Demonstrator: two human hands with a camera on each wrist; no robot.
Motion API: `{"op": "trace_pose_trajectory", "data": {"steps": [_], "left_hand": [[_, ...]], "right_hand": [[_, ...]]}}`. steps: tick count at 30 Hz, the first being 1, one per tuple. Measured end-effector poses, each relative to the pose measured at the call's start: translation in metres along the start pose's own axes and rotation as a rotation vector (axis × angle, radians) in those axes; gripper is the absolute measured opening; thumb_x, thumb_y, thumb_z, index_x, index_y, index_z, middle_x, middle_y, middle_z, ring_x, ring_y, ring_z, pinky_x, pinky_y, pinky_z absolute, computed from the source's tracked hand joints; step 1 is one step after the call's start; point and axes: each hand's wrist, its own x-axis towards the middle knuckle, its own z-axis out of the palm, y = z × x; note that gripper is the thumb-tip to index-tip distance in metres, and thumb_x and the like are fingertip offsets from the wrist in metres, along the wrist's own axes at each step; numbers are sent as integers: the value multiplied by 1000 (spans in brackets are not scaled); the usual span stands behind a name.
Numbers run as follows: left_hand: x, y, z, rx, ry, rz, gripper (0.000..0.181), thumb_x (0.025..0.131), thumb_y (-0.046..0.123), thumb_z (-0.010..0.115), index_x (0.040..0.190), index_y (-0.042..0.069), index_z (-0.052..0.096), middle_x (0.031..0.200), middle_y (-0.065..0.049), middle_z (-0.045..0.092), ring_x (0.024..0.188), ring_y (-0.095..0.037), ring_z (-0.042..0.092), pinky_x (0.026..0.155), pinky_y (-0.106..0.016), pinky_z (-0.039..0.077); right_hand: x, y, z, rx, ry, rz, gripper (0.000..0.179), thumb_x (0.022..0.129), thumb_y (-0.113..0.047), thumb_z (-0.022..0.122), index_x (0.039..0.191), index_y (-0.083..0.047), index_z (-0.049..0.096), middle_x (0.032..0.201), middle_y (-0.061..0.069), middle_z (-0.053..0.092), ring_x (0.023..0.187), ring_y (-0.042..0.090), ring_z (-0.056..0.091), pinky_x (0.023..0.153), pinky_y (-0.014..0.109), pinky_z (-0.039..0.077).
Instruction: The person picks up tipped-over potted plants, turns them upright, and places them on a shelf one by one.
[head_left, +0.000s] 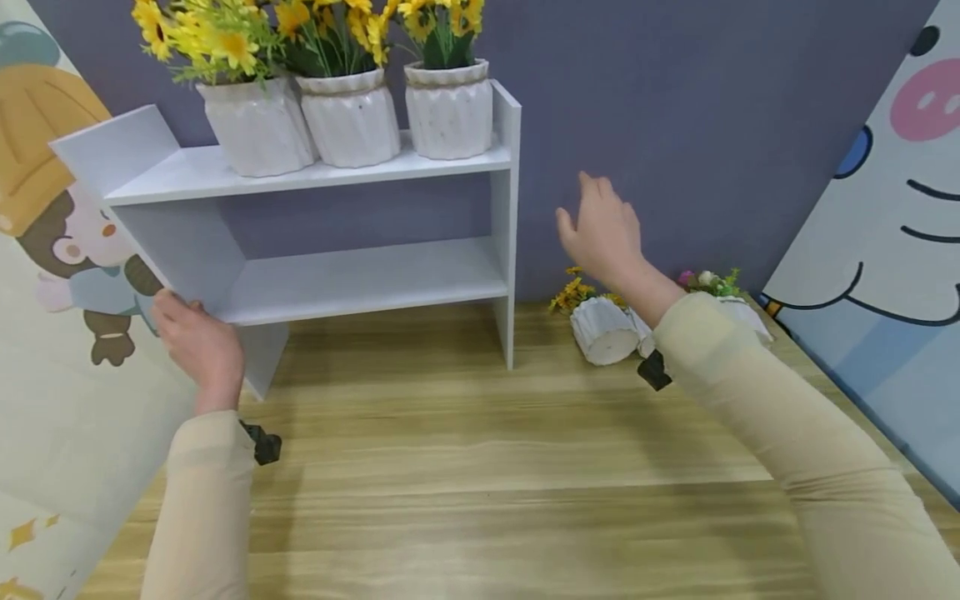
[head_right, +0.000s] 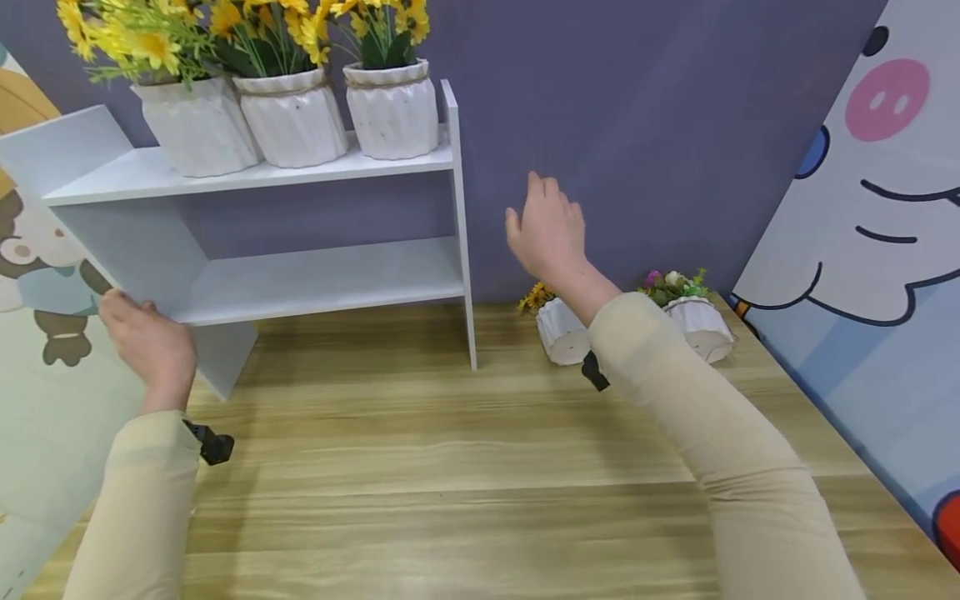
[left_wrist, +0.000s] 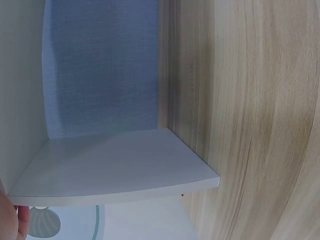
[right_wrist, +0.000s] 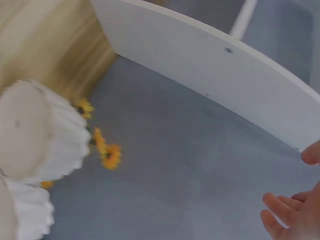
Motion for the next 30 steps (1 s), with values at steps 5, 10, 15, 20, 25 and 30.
{"op": "trace_pose_trajectory", "data": {"steps": [5, 10, 15, 20, 25, 30], "left_hand": [[0, -2, -1, -1, -2, 25, 32, 94, 12, 30, 126, 8, 31, 118, -18, 39, 114, -34, 41, 94, -48, 37], [-1, -3, -2, -9, 8, 31, 32, 94, 11, 31, 126, 8, 31, 118, -18, 39, 115, -33, 40, 95, -48, 37], [0, -2, -2, -18, 1, 40, 31, 95, 12, 31, 125, 8, 31, 118, -18, 39, 115, -34, 41, 95, -48, 37], [-1, -2, -2, -15, 2, 52, 31, 94, 12, 32, 125, 7, 31, 118, -18, 39, 115, -34, 41, 95, -48, 37], [0, -3, -2, -7, 8, 57, 31, 95, 13, 31, 125, 8, 31, 118, -18, 39, 114, -34, 41, 95, -48, 37], [0, -3, -2, -3, 4, 48, 31, 95, 14, 29, 126, 8, 31, 118, -18, 39, 113, -34, 41, 94, -47, 38]], "right_hand": [[-10, 14, 19, -13, -71, 34, 62, 93, -33, 43, 140, 2, 26, 132, 25, 41, 102, 42, 50, 87, 55, 39], [-17, 28, 40, -30, -148, 52, 63, 91, -35, 46, 138, 4, 29, 131, 26, 41, 106, 42, 49, 84, 54, 42], [-26, 42, 54, -55, -209, 87, 63, 90, -34, 50, 135, 7, 32, 129, 29, 41, 106, 43, 48, 81, 55, 44], [-38, 55, 66, -85, -246, 97, 64, 88, -34, 53, 130, 11, 37, 126, 31, 39, 106, 45, 46, 77, 55, 45], [-46, 68, 80, -128, -244, 80, 65, 85, -39, 56, 123, 13, 43, 121, 31, 42, 101, 44, 47, 70, 52, 47], [-52, 74, 92, -186, -303, 95, 71, 83, -44, 58, 125, 12, 41, 125, 31, 38, 110, 45, 40, 77, 54, 44]]}}
